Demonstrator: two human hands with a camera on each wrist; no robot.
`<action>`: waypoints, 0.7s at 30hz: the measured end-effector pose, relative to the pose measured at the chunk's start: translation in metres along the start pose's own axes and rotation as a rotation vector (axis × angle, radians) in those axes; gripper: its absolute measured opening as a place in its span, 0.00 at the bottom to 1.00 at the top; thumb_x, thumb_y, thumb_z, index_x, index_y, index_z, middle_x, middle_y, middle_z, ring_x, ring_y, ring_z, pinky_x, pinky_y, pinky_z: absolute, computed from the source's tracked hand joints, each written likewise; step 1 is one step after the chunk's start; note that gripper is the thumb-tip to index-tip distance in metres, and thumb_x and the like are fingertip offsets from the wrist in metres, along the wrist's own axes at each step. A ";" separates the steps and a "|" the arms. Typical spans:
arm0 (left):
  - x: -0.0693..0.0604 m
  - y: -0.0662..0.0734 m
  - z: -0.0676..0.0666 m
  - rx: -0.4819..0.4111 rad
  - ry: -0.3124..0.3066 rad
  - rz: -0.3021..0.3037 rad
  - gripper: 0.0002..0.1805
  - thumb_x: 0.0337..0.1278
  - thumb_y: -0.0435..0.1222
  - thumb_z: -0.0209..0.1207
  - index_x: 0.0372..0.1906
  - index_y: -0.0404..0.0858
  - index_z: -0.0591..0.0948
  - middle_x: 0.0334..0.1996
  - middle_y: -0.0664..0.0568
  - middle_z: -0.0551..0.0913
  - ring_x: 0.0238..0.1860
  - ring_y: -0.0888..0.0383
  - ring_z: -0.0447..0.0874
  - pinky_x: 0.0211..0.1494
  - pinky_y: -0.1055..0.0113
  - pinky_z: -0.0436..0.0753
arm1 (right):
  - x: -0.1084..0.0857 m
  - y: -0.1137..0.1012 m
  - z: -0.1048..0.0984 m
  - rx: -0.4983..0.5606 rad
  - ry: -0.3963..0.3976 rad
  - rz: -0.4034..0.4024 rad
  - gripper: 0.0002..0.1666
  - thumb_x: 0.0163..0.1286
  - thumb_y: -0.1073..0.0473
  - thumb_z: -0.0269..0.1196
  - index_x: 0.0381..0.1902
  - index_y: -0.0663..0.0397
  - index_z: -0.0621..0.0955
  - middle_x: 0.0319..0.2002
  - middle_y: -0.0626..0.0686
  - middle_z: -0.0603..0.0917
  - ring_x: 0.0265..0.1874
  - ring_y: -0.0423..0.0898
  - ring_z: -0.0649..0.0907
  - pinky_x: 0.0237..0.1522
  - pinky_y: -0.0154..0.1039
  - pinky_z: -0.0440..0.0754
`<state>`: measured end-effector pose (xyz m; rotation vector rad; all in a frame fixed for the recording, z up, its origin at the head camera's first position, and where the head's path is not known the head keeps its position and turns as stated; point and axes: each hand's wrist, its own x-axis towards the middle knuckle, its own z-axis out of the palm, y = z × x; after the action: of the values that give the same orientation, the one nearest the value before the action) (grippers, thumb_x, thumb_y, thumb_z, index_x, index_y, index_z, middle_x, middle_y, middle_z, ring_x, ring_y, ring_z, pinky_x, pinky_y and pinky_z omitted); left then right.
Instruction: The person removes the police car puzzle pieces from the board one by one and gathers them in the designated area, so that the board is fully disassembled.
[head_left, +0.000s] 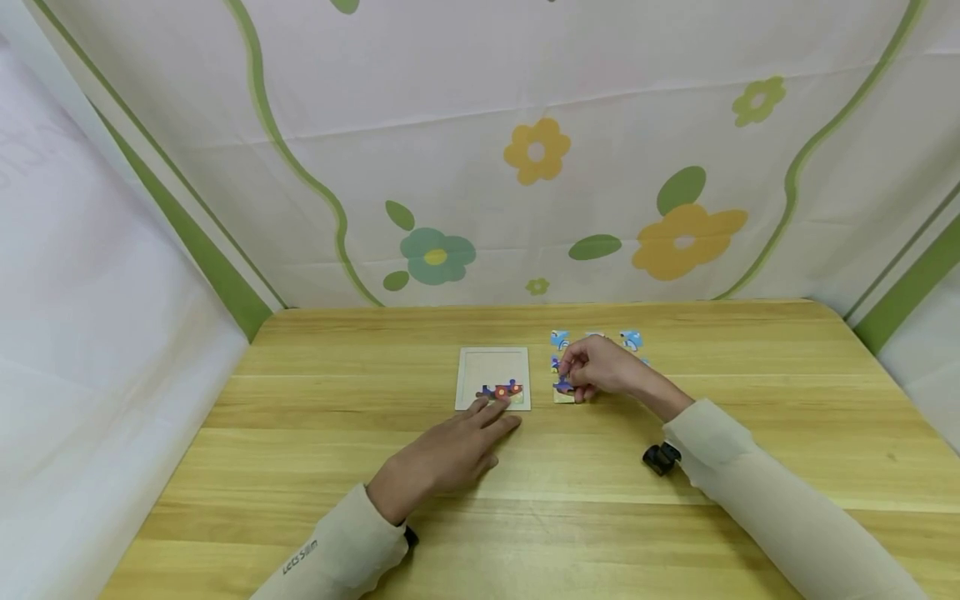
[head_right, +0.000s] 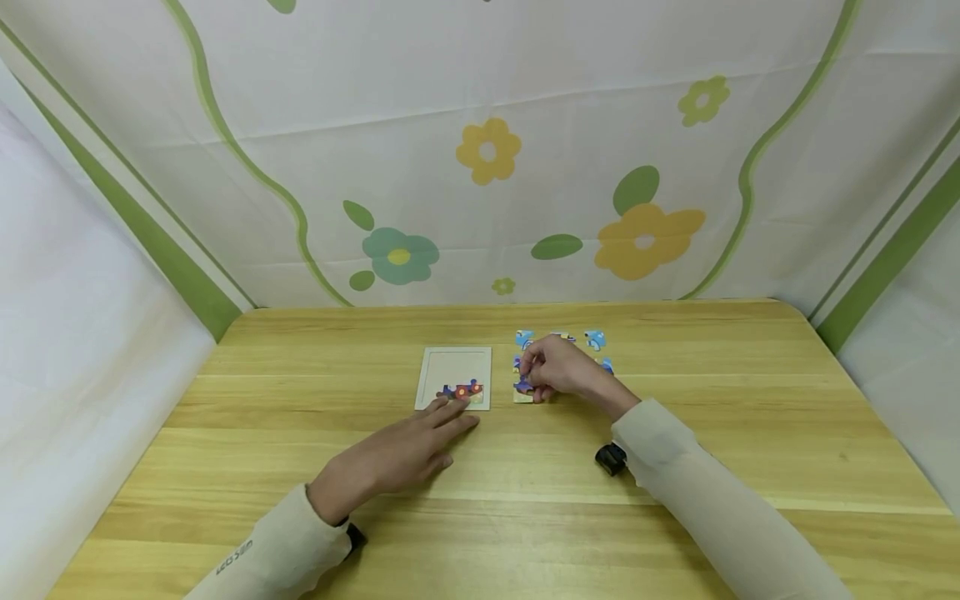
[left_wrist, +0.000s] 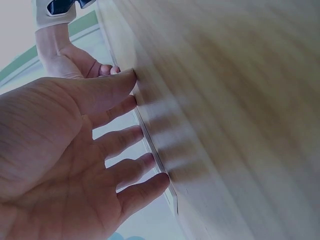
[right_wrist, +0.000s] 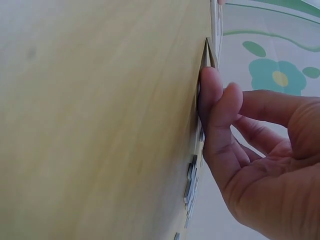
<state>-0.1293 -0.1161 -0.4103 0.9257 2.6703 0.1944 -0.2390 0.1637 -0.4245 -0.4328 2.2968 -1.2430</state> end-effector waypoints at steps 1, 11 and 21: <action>0.000 0.000 0.000 -0.001 0.001 0.001 0.32 0.80 0.42 0.56 0.82 0.47 0.64 0.85 0.48 0.55 0.83 0.40 0.56 0.78 0.44 0.71 | 0.000 0.000 0.000 -0.001 0.001 0.002 0.08 0.74 0.75 0.56 0.43 0.69 0.83 0.29 0.58 0.84 0.22 0.46 0.87 0.26 0.38 0.87; 0.001 0.000 0.000 0.002 0.002 -0.001 0.32 0.80 0.42 0.56 0.82 0.47 0.64 0.85 0.48 0.56 0.83 0.40 0.57 0.78 0.44 0.72 | 0.001 -0.001 0.001 0.013 0.008 0.036 0.08 0.74 0.75 0.55 0.42 0.69 0.82 0.28 0.58 0.83 0.22 0.46 0.86 0.28 0.39 0.89; 0.000 0.000 0.000 0.010 -0.011 -0.002 0.32 0.80 0.42 0.55 0.82 0.47 0.63 0.85 0.47 0.55 0.83 0.40 0.55 0.78 0.44 0.72 | 0.001 0.000 0.002 0.021 0.017 0.037 0.07 0.75 0.75 0.56 0.41 0.70 0.82 0.29 0.58 0.83 0.22 0.46 0.86 0.28 0.39 0.89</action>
<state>-0.1294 -0.1157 -0.4099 0.9247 2.6645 0.1749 -0.2387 0.1617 -0.4256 -0.3721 2.2929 -1.2562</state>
